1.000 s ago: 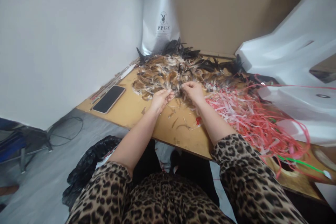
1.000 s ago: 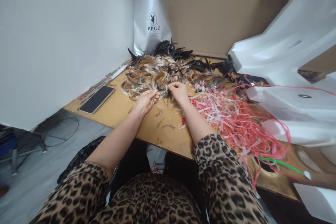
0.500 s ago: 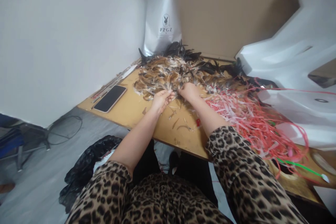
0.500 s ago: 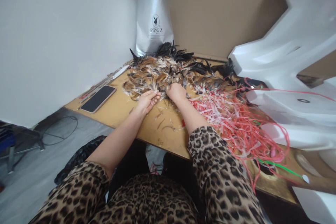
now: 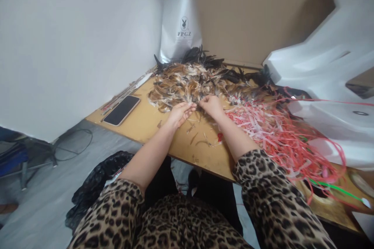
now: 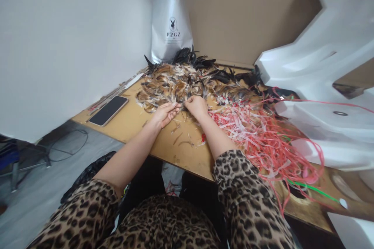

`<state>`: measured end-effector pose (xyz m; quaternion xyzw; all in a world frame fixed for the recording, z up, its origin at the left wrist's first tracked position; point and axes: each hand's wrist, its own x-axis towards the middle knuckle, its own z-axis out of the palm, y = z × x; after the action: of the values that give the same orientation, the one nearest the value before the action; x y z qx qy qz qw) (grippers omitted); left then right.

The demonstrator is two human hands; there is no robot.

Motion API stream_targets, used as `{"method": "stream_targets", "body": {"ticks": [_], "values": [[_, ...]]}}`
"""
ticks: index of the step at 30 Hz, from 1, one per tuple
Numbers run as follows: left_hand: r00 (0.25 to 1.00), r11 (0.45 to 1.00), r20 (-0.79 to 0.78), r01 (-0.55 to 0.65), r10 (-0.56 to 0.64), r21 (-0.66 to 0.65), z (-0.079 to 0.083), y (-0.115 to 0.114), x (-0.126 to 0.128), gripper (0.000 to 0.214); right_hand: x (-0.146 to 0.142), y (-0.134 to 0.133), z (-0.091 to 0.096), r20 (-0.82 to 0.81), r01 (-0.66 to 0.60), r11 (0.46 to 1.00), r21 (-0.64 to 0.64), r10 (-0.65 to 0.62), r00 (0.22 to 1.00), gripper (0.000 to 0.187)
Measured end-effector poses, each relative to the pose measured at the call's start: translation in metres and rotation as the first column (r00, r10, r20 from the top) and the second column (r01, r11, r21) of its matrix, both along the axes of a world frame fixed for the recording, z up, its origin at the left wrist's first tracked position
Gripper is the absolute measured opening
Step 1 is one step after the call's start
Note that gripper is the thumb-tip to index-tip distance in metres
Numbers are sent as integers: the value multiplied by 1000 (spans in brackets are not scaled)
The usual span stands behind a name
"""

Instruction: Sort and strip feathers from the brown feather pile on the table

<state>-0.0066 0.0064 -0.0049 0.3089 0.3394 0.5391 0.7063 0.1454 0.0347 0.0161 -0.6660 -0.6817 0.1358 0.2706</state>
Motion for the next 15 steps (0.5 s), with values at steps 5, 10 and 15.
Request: {"method": "stream_targets", "body": {"ticks": [5,10,15], "values": [[1000,1000,6,17,-17,19,-2,1,-1,6,-8,-2,-5,214,61,998,4,-60,975,23],[1000,1000,1,13,-13,8,-3,2,-2,5,-1,-7,3,156,41,998,36,-46,987,23],[999,1000,30,-30,30,9,-3,2,-1,3,3,-18,18,111,-66,995,78,57,992,21]]}}
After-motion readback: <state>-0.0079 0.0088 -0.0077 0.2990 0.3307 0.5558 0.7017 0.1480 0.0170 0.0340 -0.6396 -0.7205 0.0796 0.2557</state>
